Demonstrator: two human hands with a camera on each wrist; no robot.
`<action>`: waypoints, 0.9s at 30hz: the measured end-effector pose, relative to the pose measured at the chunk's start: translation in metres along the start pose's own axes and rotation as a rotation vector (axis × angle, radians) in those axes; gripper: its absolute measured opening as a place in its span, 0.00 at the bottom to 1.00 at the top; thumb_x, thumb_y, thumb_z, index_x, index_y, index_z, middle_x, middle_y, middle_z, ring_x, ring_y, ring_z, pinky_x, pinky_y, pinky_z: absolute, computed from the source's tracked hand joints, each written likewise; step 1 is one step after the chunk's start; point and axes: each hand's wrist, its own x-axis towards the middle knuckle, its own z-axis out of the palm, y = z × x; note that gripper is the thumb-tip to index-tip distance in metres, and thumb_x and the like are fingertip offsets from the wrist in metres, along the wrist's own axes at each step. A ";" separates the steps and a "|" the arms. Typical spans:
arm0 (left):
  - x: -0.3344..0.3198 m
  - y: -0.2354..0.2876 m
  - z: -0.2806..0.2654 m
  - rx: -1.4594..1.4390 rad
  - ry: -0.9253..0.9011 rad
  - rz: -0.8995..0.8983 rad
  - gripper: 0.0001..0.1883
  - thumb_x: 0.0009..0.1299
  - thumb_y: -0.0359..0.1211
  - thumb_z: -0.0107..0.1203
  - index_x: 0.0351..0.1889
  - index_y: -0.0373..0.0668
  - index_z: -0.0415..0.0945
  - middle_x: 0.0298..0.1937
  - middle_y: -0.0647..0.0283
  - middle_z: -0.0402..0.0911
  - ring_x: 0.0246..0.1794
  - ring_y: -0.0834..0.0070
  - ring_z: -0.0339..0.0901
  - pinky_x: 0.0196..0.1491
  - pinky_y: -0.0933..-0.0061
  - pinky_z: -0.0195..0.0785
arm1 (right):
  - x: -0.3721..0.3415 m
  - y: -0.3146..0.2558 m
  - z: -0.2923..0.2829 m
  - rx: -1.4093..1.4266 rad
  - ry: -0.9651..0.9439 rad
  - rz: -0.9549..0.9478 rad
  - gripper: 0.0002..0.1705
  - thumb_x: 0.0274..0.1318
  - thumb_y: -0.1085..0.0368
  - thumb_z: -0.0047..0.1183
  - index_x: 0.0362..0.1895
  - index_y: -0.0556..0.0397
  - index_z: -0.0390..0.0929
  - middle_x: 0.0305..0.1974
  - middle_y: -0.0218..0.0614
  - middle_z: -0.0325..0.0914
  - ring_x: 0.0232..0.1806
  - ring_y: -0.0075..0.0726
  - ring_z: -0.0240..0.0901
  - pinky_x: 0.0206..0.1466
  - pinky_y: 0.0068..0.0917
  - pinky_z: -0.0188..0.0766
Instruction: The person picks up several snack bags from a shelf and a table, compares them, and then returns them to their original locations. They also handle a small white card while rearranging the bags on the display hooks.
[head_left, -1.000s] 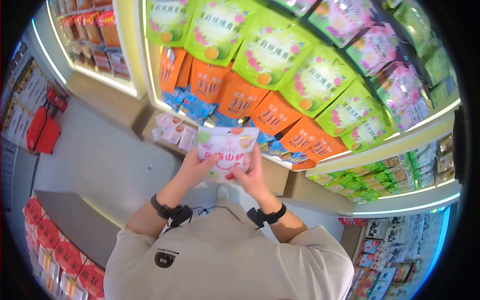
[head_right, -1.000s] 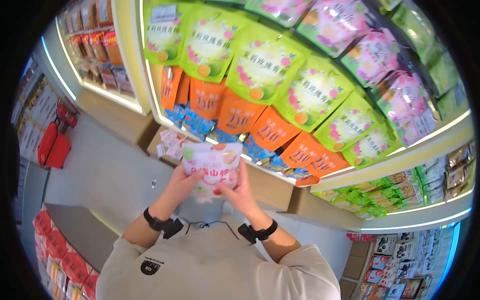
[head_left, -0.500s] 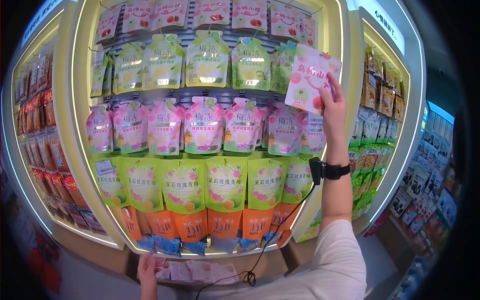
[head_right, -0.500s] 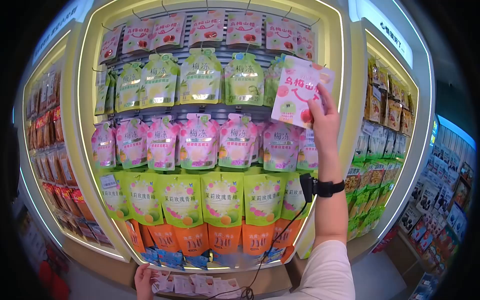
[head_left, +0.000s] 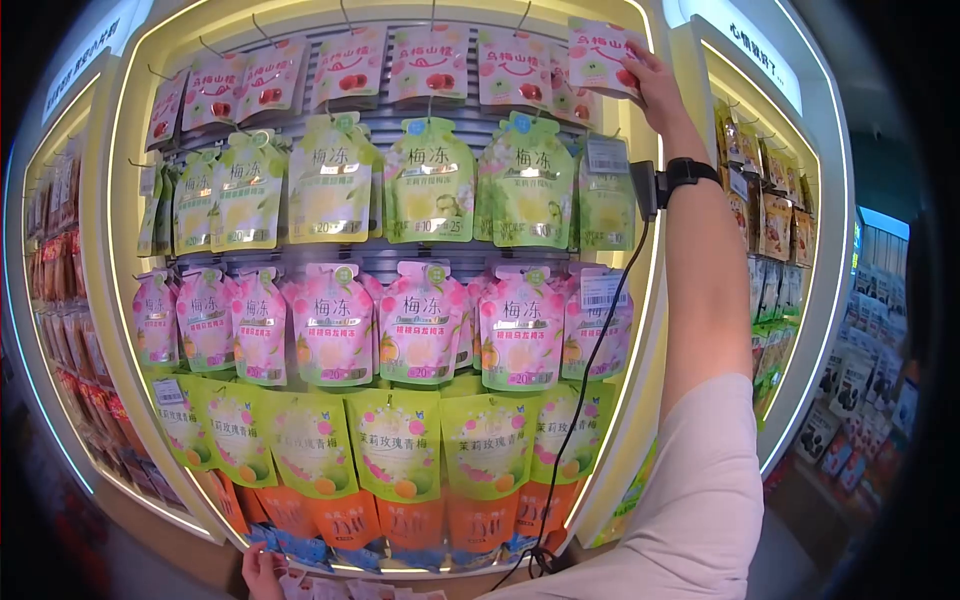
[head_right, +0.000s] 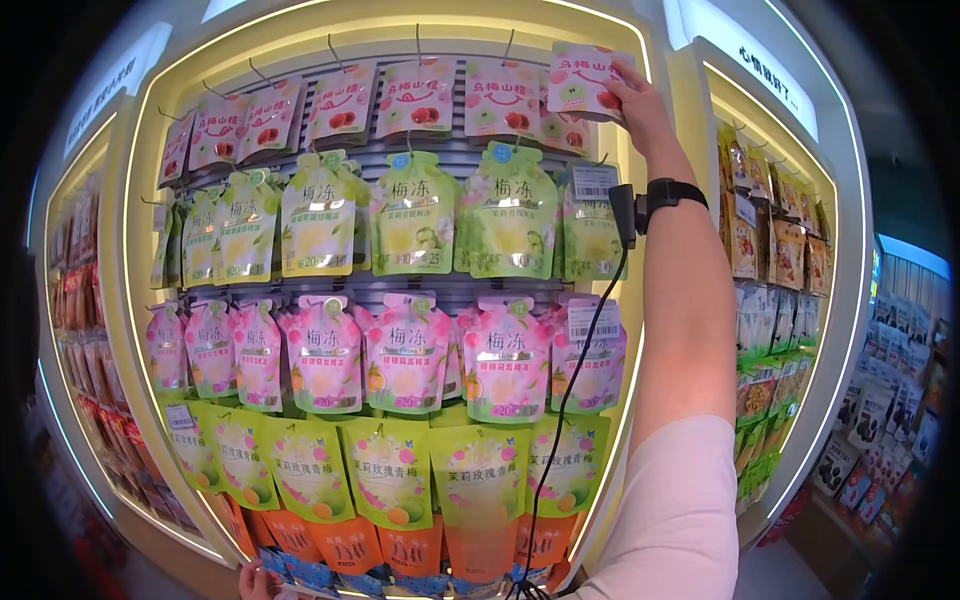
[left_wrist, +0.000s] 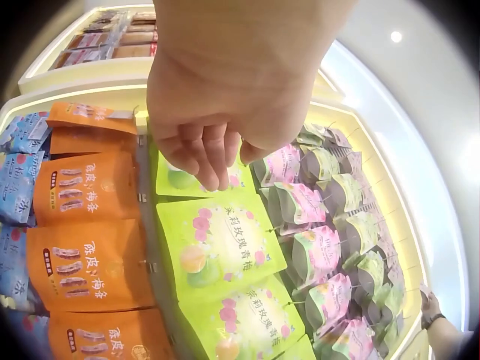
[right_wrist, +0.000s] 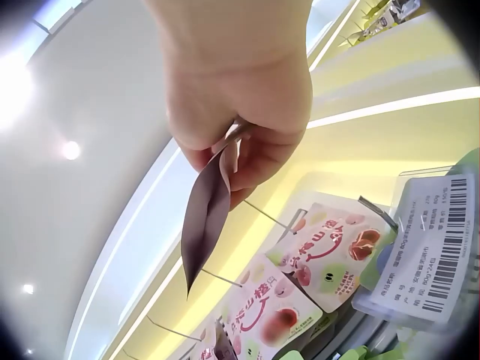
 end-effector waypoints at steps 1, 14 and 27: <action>-0.002 -0.003 0.005 -0.002 0.008 -0.001 0.15 0.68 0.36 0.51 0.50 0.40 0.72 0.37 0.66 0.76 0.33 0.79 0.72 0.33 0.81 0.67 | 0.006 0.001 0.001 -0.015 0.003 0.028 0.24 0.54 0.66 0.53 0.57 0.44 0.70 0.35 0.23 0.73 0.30 0.13 0.70 0.31 0.12 0.71; -0.010 -0.003 0.026 0.006 0.036 -0.073 0.14 0.69 0.36 0.49 0.50 0.40 0.73 0.36 0.63 0.77 0.33 0.78 0.73 0.34 0.79 0.68 | 0.034 0.016 0.002 0.087 0.031 0.026 0.24 0.54 0.67 0.53 0.57 0.44 0.69 0.37 0.26 0.75 0.32 0.16 0.73 0.32 0.16 0.74; -0.005 -0.003 0.043 0.055 0.023 -0.112 0.14 0.68 0.34 0.49 0.50 0.41 0.74 0.38 0.65 0.77 0.34 0.79 0.73 0.34 0.81 0.68 | 0.029 0.005 0.002 -0.054 0.005 0.091 0.22 0.57 0.60 0.49 0.58 0.38 0.70 0.36 0.21 0.75 0.40 0.14 0.68 0.44 0.25 0.63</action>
